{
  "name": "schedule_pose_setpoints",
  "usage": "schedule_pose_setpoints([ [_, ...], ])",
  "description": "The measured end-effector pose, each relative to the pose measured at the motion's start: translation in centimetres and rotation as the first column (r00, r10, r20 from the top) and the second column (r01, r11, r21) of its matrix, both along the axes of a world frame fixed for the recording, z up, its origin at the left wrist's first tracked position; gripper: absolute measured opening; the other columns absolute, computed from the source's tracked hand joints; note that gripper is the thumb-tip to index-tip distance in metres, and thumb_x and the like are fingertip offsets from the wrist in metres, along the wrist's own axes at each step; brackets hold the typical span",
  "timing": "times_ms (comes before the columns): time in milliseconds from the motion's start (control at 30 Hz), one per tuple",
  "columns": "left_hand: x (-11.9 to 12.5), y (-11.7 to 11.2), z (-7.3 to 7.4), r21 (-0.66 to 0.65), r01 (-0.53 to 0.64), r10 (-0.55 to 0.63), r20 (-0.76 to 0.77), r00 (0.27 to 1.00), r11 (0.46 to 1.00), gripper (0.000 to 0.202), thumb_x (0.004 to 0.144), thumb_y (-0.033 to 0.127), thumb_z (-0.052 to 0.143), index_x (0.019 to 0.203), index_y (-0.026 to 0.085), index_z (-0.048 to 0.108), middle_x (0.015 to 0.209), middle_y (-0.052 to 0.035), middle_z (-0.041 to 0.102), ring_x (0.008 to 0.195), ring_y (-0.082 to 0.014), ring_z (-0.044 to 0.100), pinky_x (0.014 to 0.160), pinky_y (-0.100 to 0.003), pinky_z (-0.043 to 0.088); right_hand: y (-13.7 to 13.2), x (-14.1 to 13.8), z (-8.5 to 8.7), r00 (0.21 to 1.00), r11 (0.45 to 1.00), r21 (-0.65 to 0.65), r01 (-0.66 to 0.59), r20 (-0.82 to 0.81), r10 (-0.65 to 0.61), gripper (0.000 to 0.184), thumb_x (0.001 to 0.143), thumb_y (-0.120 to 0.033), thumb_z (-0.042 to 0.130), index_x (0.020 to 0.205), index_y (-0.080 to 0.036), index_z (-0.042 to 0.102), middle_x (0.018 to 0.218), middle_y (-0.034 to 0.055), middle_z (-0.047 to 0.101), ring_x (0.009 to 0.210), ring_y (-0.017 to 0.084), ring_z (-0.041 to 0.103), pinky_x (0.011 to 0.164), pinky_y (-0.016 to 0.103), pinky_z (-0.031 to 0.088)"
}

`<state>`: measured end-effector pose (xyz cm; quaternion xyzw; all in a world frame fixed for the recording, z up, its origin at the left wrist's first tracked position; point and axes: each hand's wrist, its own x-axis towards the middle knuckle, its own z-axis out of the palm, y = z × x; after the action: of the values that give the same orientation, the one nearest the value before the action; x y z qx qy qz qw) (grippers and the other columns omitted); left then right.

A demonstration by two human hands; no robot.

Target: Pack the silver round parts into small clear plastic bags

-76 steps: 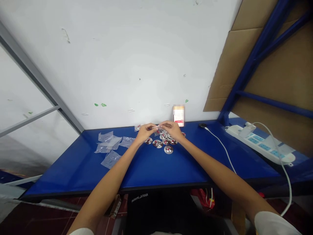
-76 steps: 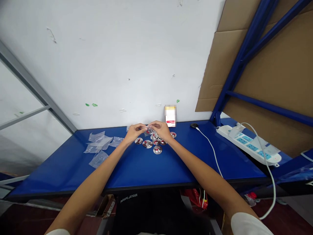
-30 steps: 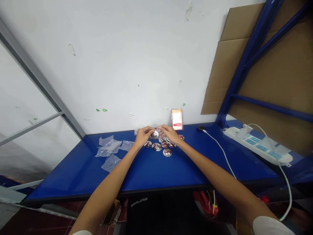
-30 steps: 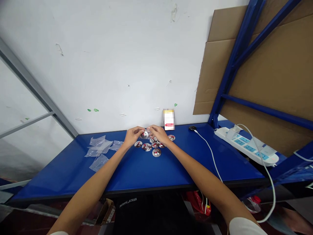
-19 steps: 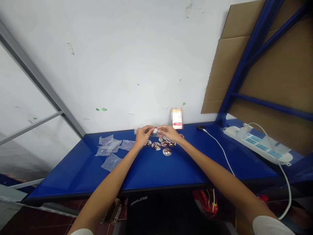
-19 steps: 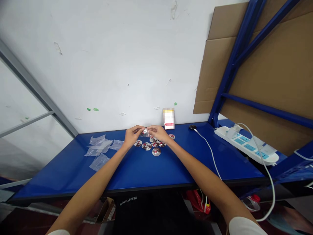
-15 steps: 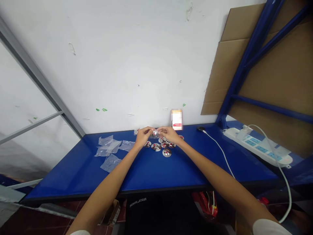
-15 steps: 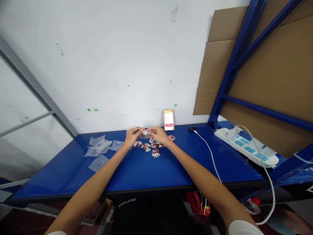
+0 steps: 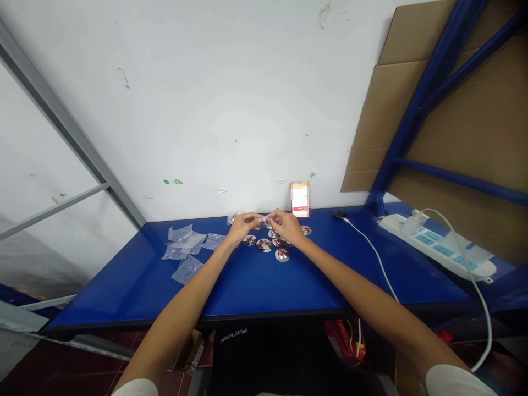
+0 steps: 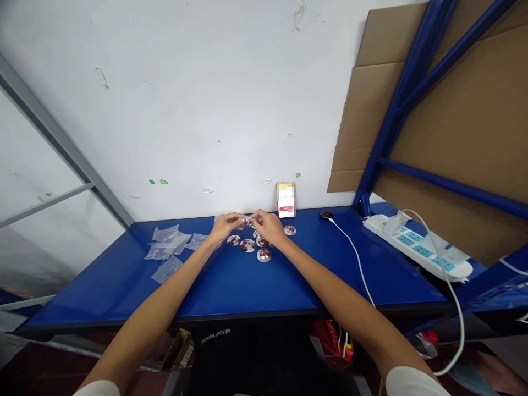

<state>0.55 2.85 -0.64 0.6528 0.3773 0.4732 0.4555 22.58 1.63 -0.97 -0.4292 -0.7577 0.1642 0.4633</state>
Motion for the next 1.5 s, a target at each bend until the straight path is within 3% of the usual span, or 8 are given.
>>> schedule_pose_setpoints([
  [300,0.9,0.2,-1.0,0.092,-0.122,0.122,0.004,0.993,0.988,0.044,0.083,0.058,0.084,0.098,0.016,0.085,0.092,-0.0088,0.082,0.064,-0.0194,0.071,0.063,-0.034,0.062,0.0,0.1,-0.4,0.997,0.998,0.054,0.046,-0.067,-0.042,0.006,0.098,-0.027,0.074,0.097,-0.029,0.079,0.095,-0.001,0.085,0.089,0.024,0.082,0.084,0.033,0.062],
  [533,1.6,-0.5,-0.7,0.109,-0.173,0.168,0.056,0.984,0.979,0.042,0.085,0.055,0.083,0.099,0.016,0.086,0.097,-0.0099,0.083,0.062,-0.0192,0.071,0.063,-0.034,0.061,-0.4,0.1,0.2,0.996,0.996,0.064,0.059,-0.075,-0.055,0.011,0.101,-0.029,0.071,0.104,-0.03,0.082,0.097,-0.0022,0.085,0.091,0.024,0.082,0.082,0.032,0.062],
  [800,1.2,-0.1,-1.2,0.095,-0.306,0.3,0.067,0.952,0.947,0.043,0.087,0.057,0.078,0.101,0.016,0.086,0.097,-0.009,0.083,0.066,-0.0208,0.073,0.067,-0.037,0.062,-1.2,-0.9,0.3,0.995,0.996,0.084,0.044,0.082,-0.051,0.03,0.108,-0.033,0.061,0.133,-0.032,0.078,0.114,0.0026,0.084,0.101,0.029,0.081,0.092,0.037,0.062],
  [967,1.0,0.4,-1.8,0.109,-0.333,0.329,0.052,0.943,0.937,0.045,0.089,0.059,0.076,0.101,0.016,0.084,0.097,-0.0092,0.082,0.068,-0.0213,0.074,0.068,-0.036,0.063,-1.5,-1.1,0.1,0.991,0.995,0.097,0.035,0.129,-0.048,0.04,0.107,-0.024,0.058,0.142,-0.032,0.074,0.131,0.0021,0.079,0.112,0.03,0.079,0.099,0.038,0.061],
  [1067,1.1,0.5,-2.1,0.124,-0.309,0.308,0.026,0.951,0.943,0.046,0.091,0.06,0.073,0.103,0.017,0.083,0.096,-0.0087,0.082,0.07,-0.0218,0.075,0.068,-0.036,0.063,-1.0,-0.6,0.1,0.997,0.995,0.095,-0.03,0.074,0.023,0.039,0.106,-0.02,0.056,0.135,-0.034,0.079,0.135,-0.0007,0.077,0.119,0.029,0.077,0.103,0.039,0.06],
  [1267,1.4,-0.1,-1.7,0.162,-0.287,0.297,-0.042,0.954,0.944,0.041,0.095,0.056,0.07,0.104,0.018,0.082,0.095,-0.0077,0.082,0.069,-0.022,0.075,0.065,-0.033,0.06,-0.3,0.0,0.3,0.99,0.995,0.047,-0.09,-0.105,0.094,0.023,0.101,-0.028,0.068,0.114,-0.031,0.087,0.117,0.0011,0.083,0.106,0.03,0.081,0.096,0.042,0.063],
  [1400,1.6,-0.8,-0.8,0.202,-0.284,0.307,-0.09,0.947,0.937,0.038,0.096,0.053,0.068,0.1,0.018,0.082,0.088,-0.0062,0.081,0.063,-0.0212,0.073,0.063,-0.032,0.056,0.0,-0.2,0.0,0.952,0.984,-0.091,-0.154,-0.28,0.123,0.018,0.093,-0.037,0.078,0.104,-0.025,0.087,0.105,0.0056,0.085,0.097,0.03,0.082,0.09,0.042,0.066],
  [1500,1.7,-1.2,-0.3,0.225,-0.25,0.283,-0.13,0.95,0.942,0.037,0.097,0.052,0.067,0.096,0.018,0.082,0.084,-0.0054,0.08,0.06,-0.0199,0.07,0.06,-0.031,0.054,0.4,-0.2,-0.2,0.905,0.955,-0.187,-0.229,-0.403,0.138,0.029,0.083,-0.046,0.087,0.095,-0.02,0.084,0.092,0.0085,0.085,0.09,0.029,0.082,0.081,0.038,0.066],
])
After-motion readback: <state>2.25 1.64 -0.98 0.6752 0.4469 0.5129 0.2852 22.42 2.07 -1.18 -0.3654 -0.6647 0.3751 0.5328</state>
